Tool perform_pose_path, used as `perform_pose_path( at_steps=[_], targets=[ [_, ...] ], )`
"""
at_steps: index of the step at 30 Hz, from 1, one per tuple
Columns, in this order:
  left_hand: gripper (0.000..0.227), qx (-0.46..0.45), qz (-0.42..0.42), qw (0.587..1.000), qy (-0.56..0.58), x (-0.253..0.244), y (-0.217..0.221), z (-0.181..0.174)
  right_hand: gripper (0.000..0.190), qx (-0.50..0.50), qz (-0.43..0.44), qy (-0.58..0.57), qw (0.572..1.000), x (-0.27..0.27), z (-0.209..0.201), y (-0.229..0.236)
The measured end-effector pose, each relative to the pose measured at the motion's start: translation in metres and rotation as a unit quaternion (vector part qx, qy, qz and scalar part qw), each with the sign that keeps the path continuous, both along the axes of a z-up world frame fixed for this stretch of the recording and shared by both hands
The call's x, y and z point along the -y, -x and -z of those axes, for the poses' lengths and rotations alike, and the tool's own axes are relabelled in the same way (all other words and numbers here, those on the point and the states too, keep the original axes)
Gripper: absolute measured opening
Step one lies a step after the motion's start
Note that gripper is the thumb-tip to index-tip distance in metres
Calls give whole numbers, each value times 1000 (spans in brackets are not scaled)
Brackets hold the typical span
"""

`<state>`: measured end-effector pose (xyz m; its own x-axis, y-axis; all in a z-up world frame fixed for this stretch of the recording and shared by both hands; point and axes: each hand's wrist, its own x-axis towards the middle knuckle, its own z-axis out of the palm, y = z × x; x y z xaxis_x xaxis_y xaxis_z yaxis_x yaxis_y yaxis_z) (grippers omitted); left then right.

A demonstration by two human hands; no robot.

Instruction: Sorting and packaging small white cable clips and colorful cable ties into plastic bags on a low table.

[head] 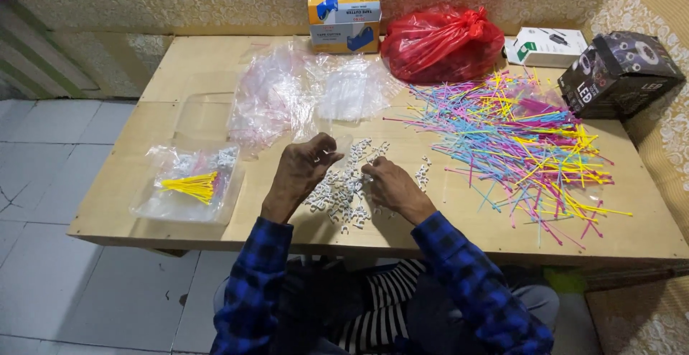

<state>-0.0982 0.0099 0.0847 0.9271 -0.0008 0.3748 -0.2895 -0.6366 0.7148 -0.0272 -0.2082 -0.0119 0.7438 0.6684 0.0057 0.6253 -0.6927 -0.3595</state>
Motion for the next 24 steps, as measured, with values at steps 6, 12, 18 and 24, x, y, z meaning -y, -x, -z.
perform_pose_path(
  at_steps=[6,12,18,24],
  targets=[
    [22,-3,32,999,-8,0,-3,-3,35,-93,54,-215,971,20,8,-19],
    [36,-38,52,998,9,0,-12,1,35,-207,122,-355,903,31,-55,6],
    [40,-32,71,997,12,-2,-24,11,33,-338,34,-506,793,31,-90,-19],
    [35,-40,78,994,69,6,-29,15,35,-379,-9,-467,798,9,-129,-24]
  ],
)
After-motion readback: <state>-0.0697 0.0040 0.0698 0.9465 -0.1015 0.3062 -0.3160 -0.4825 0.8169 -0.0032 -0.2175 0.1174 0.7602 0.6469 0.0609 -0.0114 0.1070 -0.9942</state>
